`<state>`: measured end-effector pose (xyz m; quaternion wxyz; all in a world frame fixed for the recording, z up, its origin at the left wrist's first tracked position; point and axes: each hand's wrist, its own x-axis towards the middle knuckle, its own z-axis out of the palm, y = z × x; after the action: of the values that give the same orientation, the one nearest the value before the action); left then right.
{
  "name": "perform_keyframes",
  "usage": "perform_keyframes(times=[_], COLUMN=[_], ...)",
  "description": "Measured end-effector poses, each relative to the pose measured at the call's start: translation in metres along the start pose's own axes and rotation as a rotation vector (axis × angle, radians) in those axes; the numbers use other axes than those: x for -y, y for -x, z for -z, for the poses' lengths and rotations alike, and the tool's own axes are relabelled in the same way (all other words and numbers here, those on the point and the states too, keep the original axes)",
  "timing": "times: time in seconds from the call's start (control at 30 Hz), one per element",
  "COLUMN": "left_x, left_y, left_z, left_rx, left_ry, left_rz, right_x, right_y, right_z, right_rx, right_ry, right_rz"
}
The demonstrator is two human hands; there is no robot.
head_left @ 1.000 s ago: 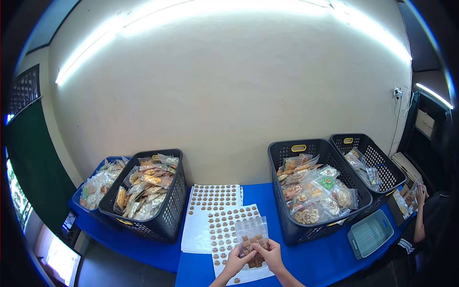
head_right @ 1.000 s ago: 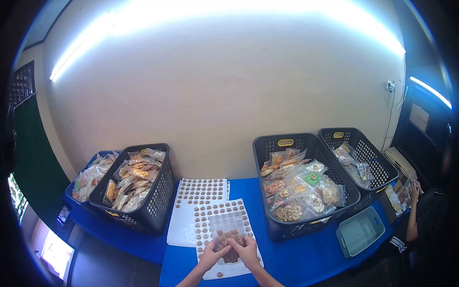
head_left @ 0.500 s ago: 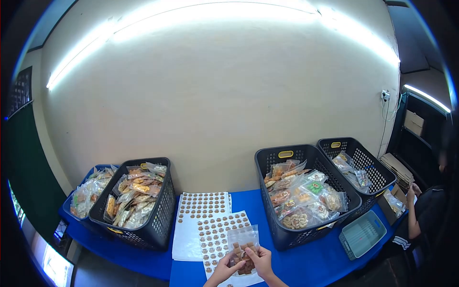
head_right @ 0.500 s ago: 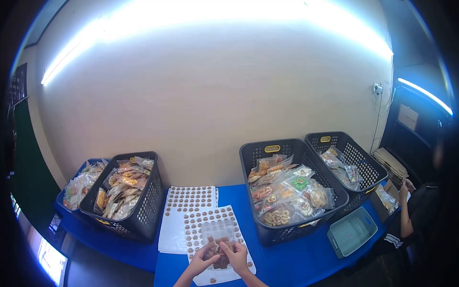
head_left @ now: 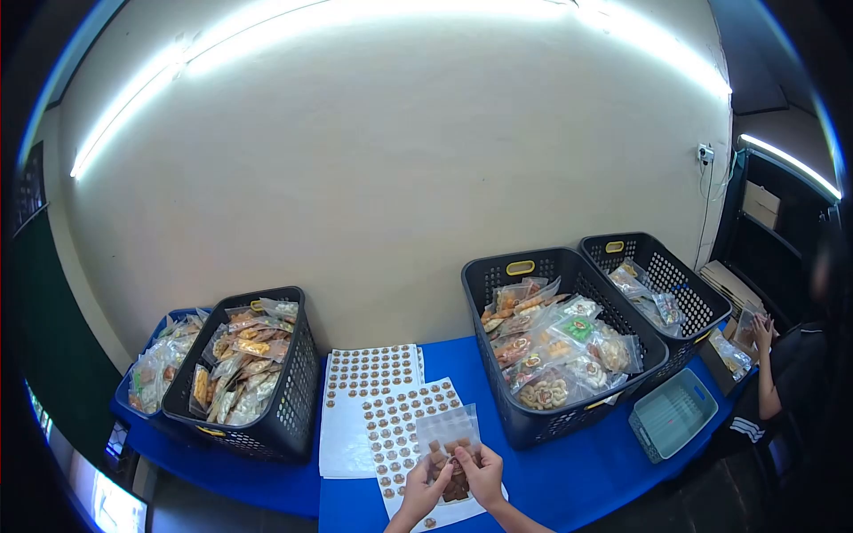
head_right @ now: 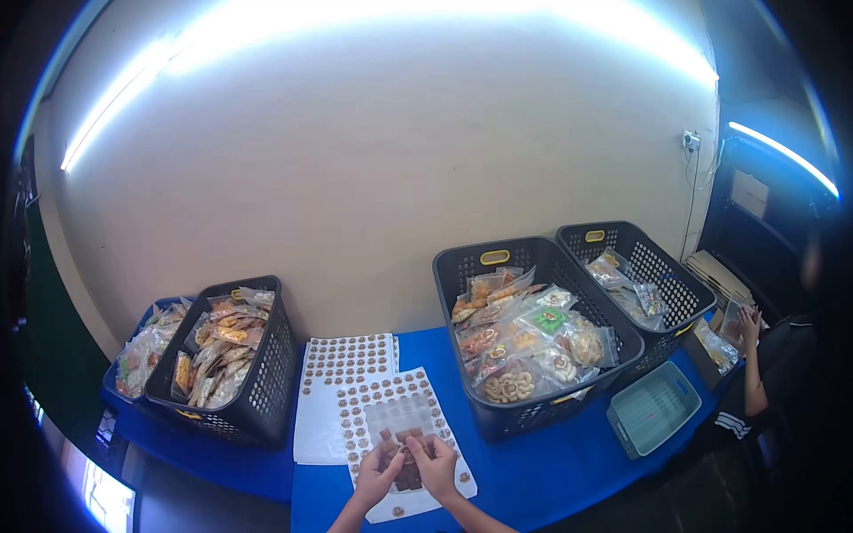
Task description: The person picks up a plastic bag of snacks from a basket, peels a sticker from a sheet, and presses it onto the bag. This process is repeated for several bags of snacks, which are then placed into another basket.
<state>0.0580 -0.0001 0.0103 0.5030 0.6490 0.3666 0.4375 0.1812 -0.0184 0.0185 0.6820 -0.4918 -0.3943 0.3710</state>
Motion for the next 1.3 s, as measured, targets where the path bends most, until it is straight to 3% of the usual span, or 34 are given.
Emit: perform_keyframes(times=[0.13,0.23,0.33,0.4,0.7,0.93,1.03,1.3], left_x=[0.0,0.009,0.01,0.014,0.002,0.025,0.01,0.009], left_y=[0.002,0.0,-0.004,-0.005,0.0,-0.001,-0.003,-0.006], left_z=[0.0,0.001,-0.001,-0.002,-0.006,0.014,0.011,0.02], left_rx=[0.029,-0.016,-0.079,-0.109,-0.211,-0.158,-0.195,-0.251], left_ry=[0.071,0.179,0.18,0.144,0.173,0.175,0.055,0.152], left_rz=[0.06,0.125,0.126,0.059,0.132,0.237,0.117,0.117], right_x=[-0.007,-0.008,0.002,0.001,-0.01,-0.007,-0.024,-0.026], right_y=[0.0,-0.004,-0.003,-0.004,0.001,-0.002,-0.003,-0.005], right_z=[0.004,0.01,0.002,0.004,0.002,-0.001,0.002,0.003], right_rx=[0.006,0.099,0.142,0.156,0.128,0.213,0.313,0.432], right_ry=[-0.029,-0.141,-0.147,-0.095,0.001,-0.14,-0.047,0.008], right_rz=[-0.076,-0.259,-0.101,-0.11,-0.057,-0.167,-0.144,-0.199])
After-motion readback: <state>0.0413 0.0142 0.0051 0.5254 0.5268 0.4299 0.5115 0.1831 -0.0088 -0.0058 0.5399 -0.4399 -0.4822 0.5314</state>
